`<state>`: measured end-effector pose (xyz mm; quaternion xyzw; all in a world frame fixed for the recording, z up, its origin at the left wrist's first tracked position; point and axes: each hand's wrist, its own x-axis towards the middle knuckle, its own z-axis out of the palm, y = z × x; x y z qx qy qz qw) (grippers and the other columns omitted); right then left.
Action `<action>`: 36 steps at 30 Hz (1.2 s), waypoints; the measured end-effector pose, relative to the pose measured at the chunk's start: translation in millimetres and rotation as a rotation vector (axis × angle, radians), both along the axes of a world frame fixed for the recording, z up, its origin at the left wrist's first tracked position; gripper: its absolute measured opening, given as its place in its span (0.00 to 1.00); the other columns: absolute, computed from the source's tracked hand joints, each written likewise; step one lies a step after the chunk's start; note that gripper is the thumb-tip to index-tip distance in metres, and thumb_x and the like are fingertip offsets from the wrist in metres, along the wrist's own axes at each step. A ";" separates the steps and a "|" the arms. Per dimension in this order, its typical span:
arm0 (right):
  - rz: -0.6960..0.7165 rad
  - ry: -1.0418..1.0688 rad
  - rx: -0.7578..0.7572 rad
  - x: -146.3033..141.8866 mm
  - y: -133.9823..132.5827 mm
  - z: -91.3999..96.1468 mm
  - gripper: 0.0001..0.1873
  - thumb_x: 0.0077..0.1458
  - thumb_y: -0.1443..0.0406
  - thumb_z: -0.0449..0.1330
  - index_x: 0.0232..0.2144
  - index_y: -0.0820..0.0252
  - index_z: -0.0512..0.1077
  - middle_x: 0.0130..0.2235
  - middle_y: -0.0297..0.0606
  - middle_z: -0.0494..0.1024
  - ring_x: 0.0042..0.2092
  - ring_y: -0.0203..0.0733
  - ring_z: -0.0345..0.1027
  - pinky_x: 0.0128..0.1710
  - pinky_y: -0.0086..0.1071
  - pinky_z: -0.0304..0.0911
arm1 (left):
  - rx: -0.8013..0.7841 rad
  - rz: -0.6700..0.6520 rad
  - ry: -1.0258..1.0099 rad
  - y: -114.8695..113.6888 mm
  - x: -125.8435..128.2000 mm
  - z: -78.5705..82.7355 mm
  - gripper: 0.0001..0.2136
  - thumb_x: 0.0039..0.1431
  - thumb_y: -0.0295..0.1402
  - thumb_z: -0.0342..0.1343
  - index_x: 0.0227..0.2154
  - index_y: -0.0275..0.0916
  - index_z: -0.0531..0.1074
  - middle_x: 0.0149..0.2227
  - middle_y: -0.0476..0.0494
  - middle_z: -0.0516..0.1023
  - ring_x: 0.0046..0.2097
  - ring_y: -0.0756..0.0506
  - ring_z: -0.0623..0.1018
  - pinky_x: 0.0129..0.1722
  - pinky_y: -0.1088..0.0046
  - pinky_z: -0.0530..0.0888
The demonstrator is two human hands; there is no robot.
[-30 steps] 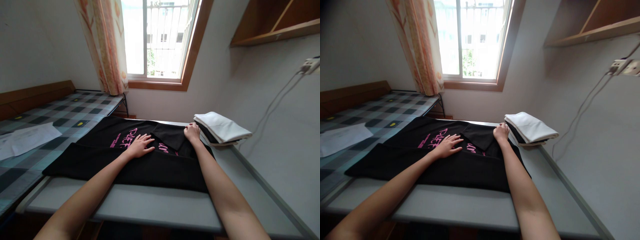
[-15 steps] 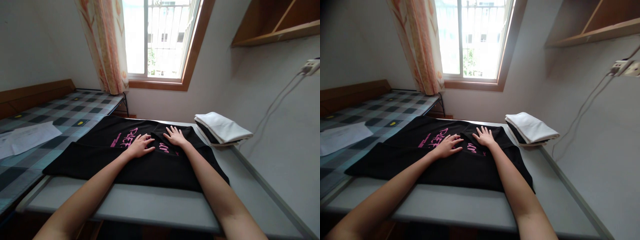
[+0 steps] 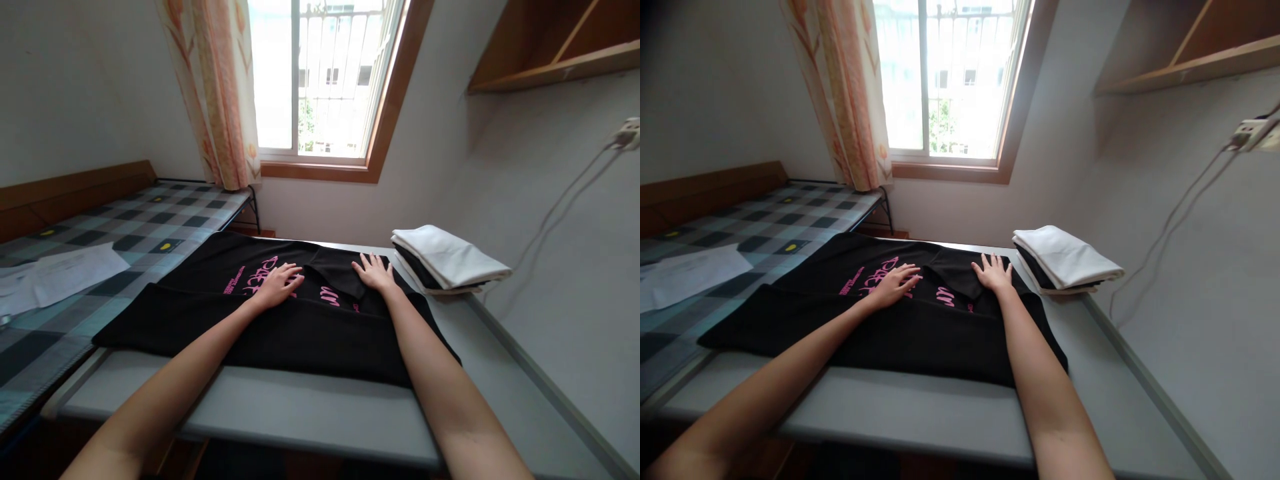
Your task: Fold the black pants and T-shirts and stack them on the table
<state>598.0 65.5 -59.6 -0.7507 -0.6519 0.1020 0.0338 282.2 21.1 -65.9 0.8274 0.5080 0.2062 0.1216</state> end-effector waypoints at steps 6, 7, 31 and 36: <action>-0.006 -0.010 0.012 -1.6 -0.4 -0.5 0.39 0.63 0.43 0.35 0.70 0.53 0.44 0.72 0.42 0.37 0.71 0.50 0.28 0.66 0.58 0.29 | -0.060 0.314 0.204 38.4 -36.6 1.2 0.30 0.65 0.52 0.44 0.62 0.39 0.63 0.67 0.35 0.59 0.68 0.34 0.56 0.64 0.50 0.56; -0.008 -0.010 0.012 -1.5 -0.4 -0.7 0.39 0.63 0.43 0.35 0.70 0.53 0.44 0.72 0.42 0.37 0.71 0.50 0.29 0.66 0.57 0.29 | -0.069 0.334 0.241 44.3 -45.6 2.9 0.30 0.65 0.53 0.42 0.63 0.40 0.62 0.67 0.35 0.57 0.68 0.33 0.56 0.64 0.49 0.54; -0.017 -0.020 0.044 -0.7 1.7 -4.8 0.38 0.64 0.44 0.38 0.69 0.52 0.47 0.72 0.40 0.39 0.71 0.48 0.30 0.66 0.56 0.32 | -0.058 0.370 0.615 133.7 -181.4 52.6 0.36 0.52 0.30 0.54 0.66 0.40 0.55 0.65 0.35 0.62 0.67 0.35 0.57 0.60 0.54 0.61; -0.020 -0.027 0.043 -1.4 1.1 -3.9 0.38 0.64 0.44 0.37 0.69 0.52 0.47 0.72 0.41 0.40 0.71 0.49 0.31 0.67 0.56 0.32 | 0.010 0.393 0.771 135.2 -173.1 59.8 0.31 0.48 0.31 0.57 0.59 0.42 0.66 0.58 0.34 0.69 0.61 0.32 0.63 0.59 0.50 0.57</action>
